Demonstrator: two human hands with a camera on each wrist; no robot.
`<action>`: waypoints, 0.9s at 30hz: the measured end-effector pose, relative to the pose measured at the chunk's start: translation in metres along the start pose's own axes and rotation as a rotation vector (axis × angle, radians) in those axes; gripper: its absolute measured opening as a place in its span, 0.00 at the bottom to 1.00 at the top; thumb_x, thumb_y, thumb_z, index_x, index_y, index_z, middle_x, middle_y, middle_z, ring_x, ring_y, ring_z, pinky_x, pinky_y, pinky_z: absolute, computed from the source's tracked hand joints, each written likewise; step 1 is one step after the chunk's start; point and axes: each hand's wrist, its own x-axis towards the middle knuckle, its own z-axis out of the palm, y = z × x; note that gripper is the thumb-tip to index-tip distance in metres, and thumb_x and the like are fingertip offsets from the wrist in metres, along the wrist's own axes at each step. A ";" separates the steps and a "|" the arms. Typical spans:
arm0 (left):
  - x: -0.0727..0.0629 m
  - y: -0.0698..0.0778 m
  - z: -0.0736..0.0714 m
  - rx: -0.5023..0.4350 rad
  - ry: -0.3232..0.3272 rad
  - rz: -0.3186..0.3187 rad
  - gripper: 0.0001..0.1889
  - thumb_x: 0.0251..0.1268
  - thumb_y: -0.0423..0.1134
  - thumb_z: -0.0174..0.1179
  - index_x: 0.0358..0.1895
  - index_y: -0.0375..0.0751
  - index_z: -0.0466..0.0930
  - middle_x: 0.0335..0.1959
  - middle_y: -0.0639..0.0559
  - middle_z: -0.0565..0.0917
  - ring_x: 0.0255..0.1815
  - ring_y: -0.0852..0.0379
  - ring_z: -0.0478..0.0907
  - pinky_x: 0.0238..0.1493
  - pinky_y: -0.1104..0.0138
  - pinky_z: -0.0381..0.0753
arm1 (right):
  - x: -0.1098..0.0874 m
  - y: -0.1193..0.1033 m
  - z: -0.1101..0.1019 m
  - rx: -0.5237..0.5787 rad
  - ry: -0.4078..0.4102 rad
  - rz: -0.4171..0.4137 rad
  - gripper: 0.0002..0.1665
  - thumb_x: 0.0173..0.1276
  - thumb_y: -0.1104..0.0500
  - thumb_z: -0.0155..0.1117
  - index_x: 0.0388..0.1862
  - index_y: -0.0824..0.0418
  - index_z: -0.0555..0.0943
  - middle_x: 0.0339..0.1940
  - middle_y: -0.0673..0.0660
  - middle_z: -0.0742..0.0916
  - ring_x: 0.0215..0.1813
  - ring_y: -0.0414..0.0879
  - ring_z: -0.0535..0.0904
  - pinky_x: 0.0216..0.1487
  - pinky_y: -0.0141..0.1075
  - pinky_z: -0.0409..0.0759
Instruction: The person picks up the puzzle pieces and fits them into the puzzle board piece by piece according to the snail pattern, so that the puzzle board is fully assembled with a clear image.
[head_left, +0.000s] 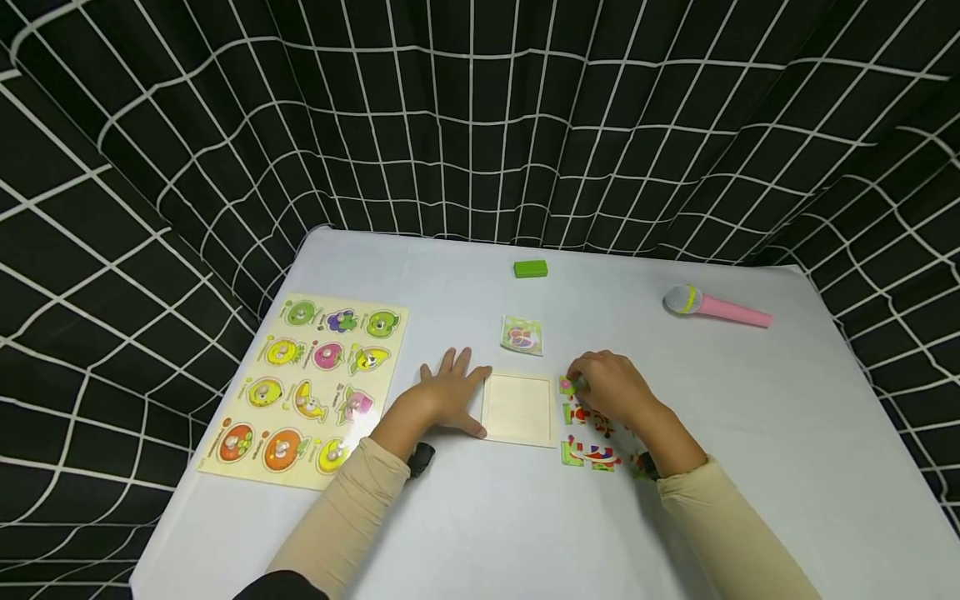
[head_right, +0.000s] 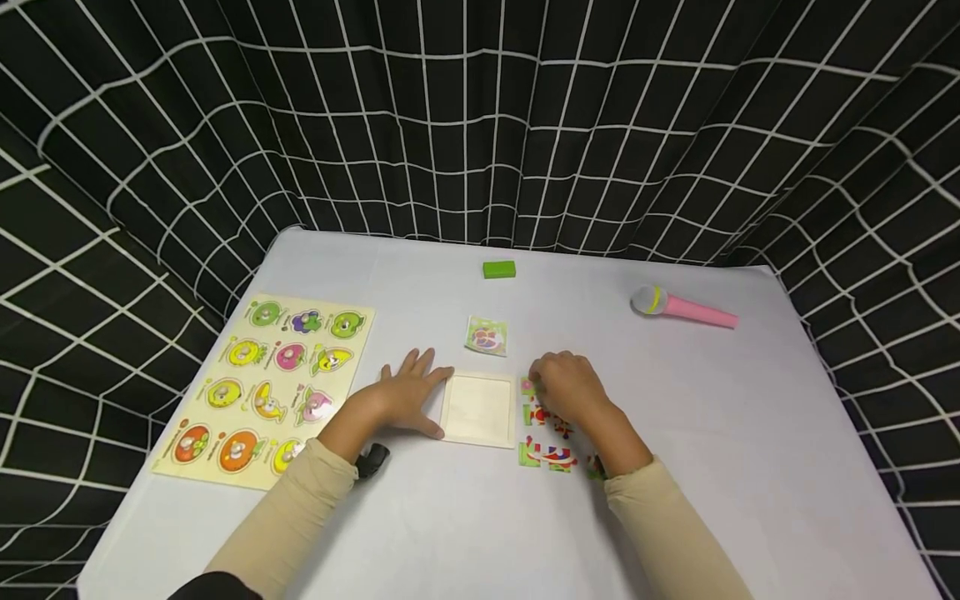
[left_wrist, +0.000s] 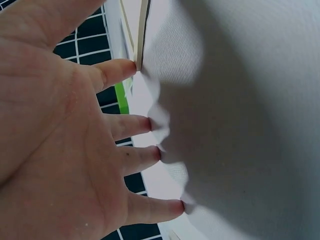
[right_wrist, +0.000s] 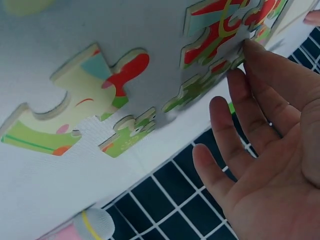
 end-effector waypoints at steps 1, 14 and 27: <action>0.000 0.000 0.000 0.006 0.003 -0.001 0.55 0.44 0.57 0.75 0.76 0.52 0.54 0.79 0.37 0.41 0.78 0.34 0.32 0.67 0.29 0.42 | 0.001 -0.001 -0.001 -0.002 0.007 0.001 0.13 0.58 0.61 0.73 0.42 0.61 0.86 0.48 0.58 0.88 0.53 0.59 0.81 0.56 0.55 0.76; 0.001 0.004 -0.002 0.018 -0.024 -0.031 0.55 0.45 0.57 0.75 0.77 0.53 0.52 0.79 0.38 0.40 0.79 0.35 0.31 0.67 0.29 0.43 | 0.026 -0.048 0.006 -0.050 0.086 -0.172 0.12 0.56 0.59 0.75 0.40 0.56 0.87 0.42 0.53 0.88 0.47 0.52 0.83 0.50 0.50 0.80; 0.005 0.004 -0.003 0.048 -0.033 -0.059 0.54 0.44 0.60 0.74 0.76 0.55 0.54 0.80 0.40 0.41 0.79 0.36 0.34 0.67 0.30 0.47 | 0.040 -0.074 0.018 -0.022 0.042 -0.177 0.11 0.58 0.58 0.74 0.41 0.52 0.88 0.42 0.50 0.88 0.49 0.49 0.81 0.56 0.52 0.76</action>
